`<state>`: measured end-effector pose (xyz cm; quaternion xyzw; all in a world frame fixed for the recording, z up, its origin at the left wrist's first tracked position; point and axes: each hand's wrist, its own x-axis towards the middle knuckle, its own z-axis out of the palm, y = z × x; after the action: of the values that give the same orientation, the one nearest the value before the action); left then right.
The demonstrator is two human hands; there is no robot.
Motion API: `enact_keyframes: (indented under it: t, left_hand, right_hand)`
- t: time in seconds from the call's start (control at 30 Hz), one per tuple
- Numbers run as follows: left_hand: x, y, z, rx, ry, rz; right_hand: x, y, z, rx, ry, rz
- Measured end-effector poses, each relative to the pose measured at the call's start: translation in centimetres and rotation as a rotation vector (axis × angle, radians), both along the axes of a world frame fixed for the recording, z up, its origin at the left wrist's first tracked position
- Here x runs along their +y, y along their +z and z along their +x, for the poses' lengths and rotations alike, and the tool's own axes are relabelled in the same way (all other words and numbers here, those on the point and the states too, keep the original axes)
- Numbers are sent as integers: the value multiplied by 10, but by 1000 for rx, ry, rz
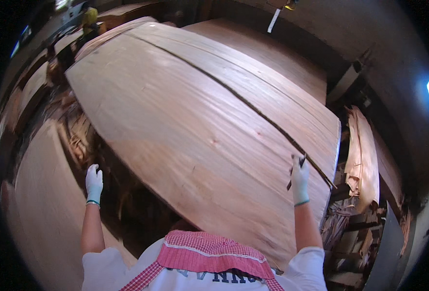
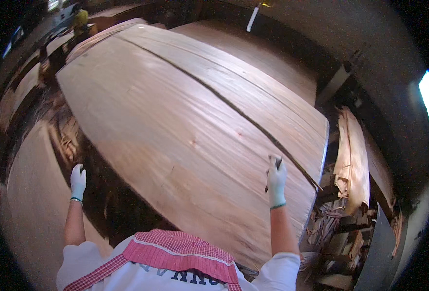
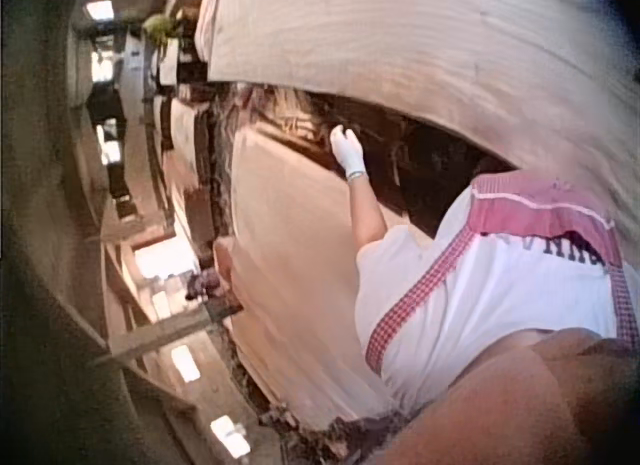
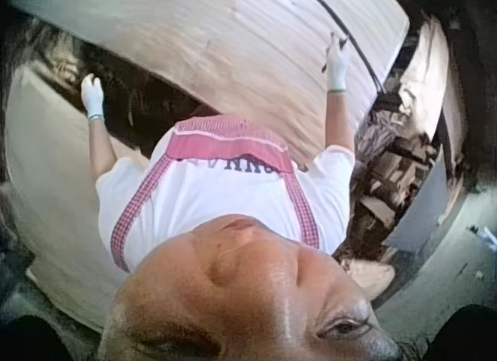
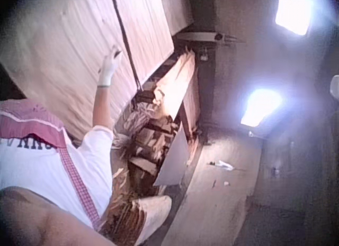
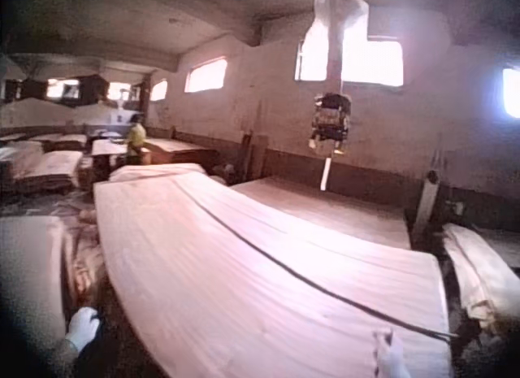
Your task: The person applies adhesive tape to small splits in large wood veneer sheets, cuts the tape, and peels away damaged veneer fragments.
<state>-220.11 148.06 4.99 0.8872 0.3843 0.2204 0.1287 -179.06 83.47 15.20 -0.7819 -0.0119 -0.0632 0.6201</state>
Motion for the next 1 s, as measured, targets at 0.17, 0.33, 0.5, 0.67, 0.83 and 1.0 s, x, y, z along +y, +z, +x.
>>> enact_keyframes:
  t: [0.17, 0.33, 0.5, 0.67, 0.83, 1.0]
  left_hand:
    - [-2, 79, 190, -204, -370, -21]
    - [-26, 134, 336, -286, -685, -118]
    - [-63, 150, 424, -300, -990, -160]
    - [-74, 148, 497, -277, -1110, -251]
    - [-90, 163, 625, -412, -1088, -78]
    - [-152, 235, 754, -409, -1180, -450]
  right_hand:
    - [92, 112, 150, -183, 53, 62]
    - [201, 187, 301, -500, 17, -22]
    - [274, 214, 400, -440, 40, 0]
    - [317, 223, 455, -405, -3, 43]
    - [331, 146, 431, -65, -74, -41]
    - [345, 37, 342, 0, 193, 359]
